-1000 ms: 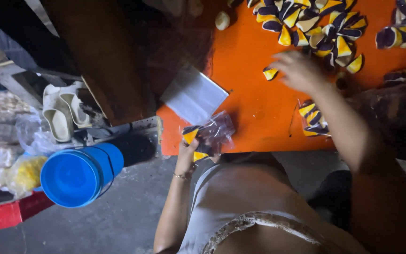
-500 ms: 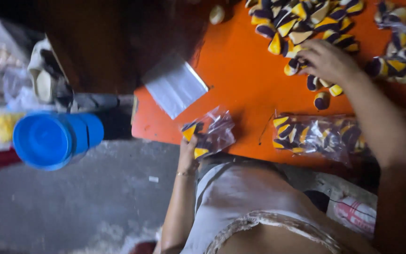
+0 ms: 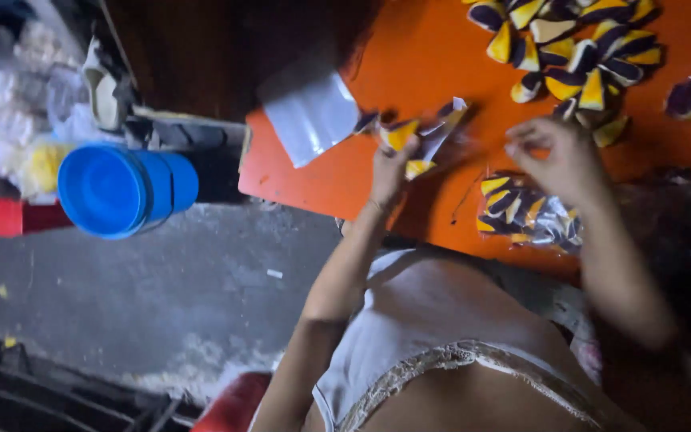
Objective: Inserting paper slips into dough pieces and folding them into shapes before placing them into plastic bags.
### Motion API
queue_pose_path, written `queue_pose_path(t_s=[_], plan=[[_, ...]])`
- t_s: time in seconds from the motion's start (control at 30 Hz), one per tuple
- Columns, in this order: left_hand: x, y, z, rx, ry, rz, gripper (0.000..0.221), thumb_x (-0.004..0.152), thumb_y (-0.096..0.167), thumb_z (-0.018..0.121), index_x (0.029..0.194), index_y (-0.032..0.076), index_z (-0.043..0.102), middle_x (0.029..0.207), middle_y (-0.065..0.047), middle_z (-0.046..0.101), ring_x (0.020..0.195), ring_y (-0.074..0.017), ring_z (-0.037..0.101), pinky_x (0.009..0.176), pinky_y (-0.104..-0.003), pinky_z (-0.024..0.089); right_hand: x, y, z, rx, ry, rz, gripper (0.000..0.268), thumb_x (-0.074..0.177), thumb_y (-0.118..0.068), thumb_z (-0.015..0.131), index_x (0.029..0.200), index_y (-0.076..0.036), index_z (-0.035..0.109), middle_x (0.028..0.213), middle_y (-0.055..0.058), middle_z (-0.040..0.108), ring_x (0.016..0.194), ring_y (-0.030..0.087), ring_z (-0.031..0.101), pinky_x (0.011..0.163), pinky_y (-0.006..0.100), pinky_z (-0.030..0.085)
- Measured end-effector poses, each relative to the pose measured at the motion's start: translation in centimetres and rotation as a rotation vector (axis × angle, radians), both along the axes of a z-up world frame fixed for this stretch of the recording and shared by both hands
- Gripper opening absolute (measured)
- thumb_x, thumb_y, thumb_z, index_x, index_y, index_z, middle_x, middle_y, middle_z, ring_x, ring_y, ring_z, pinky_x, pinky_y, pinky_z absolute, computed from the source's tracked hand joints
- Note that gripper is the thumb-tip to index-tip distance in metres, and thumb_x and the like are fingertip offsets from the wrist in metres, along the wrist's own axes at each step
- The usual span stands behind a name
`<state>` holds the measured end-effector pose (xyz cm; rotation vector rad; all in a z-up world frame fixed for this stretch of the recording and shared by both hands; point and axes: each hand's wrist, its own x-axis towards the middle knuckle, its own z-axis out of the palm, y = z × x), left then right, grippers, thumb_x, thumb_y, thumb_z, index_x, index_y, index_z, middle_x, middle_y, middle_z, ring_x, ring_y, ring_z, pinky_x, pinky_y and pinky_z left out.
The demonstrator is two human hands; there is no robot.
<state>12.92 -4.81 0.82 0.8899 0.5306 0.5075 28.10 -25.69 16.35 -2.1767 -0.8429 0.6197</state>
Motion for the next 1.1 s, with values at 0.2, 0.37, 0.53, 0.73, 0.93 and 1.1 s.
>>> queue_pose_path(t_s=[0.2, 0.37, 0.53, 0.73, 0.93, 1.1], plan=[[-7.9, 10.4, 0.4, 0.641, 0.246, -0.636, 0.111, 0.083, 0.059, 0.074, 0.163, 0.006, 0.017, 0.173, -0.014, 0.0, 0.16, -0.0263, -0.008, 0.129, -0.046, -0.004, -6.3, 1.1, -5.0, 0.257, 0.023, -0.306, 0.013, 0.105, -0.002, 0.068, 0.118, -0.001, 0.066, 0.113, 0.012, 0.071, 0.104, 0.02, 0.068, 0.096, 0.03, 0.053], [-16.5, 16.1, 4.0, 0.181, -0.005, -0.468, 0.063, 0.071, 0.037, 0.096, 0.119, 0.006, 0.07, 0.105, -0.007, 0.073, 0.096, -0.017, 0.07, 0.087, -0.036, 0.06, -10.6, 9.7, -8.4, -0.089, -0.573, 0.162, 0.057, 0.073, -0.008, 0.074, 0.129, -0.016, 0.071, 0.119, 0.007, 0.07, 0.113, 0.028, 0.068, 0.095, 0.042, 0.056], [-20.5, 19.3, -3.0, 0.067, 0.06, -0.206, 0.059, 0.085, 0.043, 0.086, 0.126, 0.006, 0.067, 0.106, -0.007, 0.072, 0.091, -0.0159, 0.07, 0.084, -0.033, 0.06, -11.1, 12.7, -15.2, -0.008, -0.478, 0.032, 0.05, 0.074, -0.011, 0.086, 0.122, -0.011, 0.071, 0.119, 0.011, 0.066, 0.107, 0.036, 0.069, 0.089, 0.045, 0.059], [-21.9, 20.9, 0.4, 0.03, 0.027, -0.188, 0.052, 0.085, 0.041, 0.086, 0.123, 0.01, 0.069, 0.102, -0.003, 0.074, 0.087, -0.0104, 0.069, 0.079, -0.028, 0.059, -11.5, 16.5, -11.2, 0.127, -0.311, -0.068, 0.041, 0.083, -0.016, 0.091, 0.12, -0.012, 0.074, 0.111, 0.008, 0.062, 0.105, 0.033, 0.067, 0.087, 0.042, 0.057], [-22.7, 22.4, -0.8, 0.033, 0.057, -0.229, 0.059, 0.082, 0.043, 0.088, 0.128, 0.011, 0.068, 0.109, -0.003, 0.074, 0.094, -0.0109, 0.068, 0.086, -0.028, 0.057, -14.0, 21.5, -9.9, 0.039, -0.016, -0.395, 0.059, 0.086, -0.041, 0.093, 0.1, 0.001, 0.055, 0.09, 0.021, 0.065, 0.075, 0.034, 0.072, 0.062, 0.043, 0.062], [-23.2, 21.1, -2.9, -0.031, 0.038, -0.263, 0.065, 0.079, 0.046, 0.091, 0.129, 0.011, 0.067, 0.111, -0.002, 0.074, 0.098, -0.0097, 0.067, 0.09, -0.029, 0.057, -14.0, 21.3, -12.4, -0.092, -0.366, -0.269, 0.052, 0.076, -0.037, 0.098, 0.091, -0.007, 0.058, 0.097, 0.016, 0.066, 0.088, 0.044, 0.071, 0.072, 0.054, 0.059]])
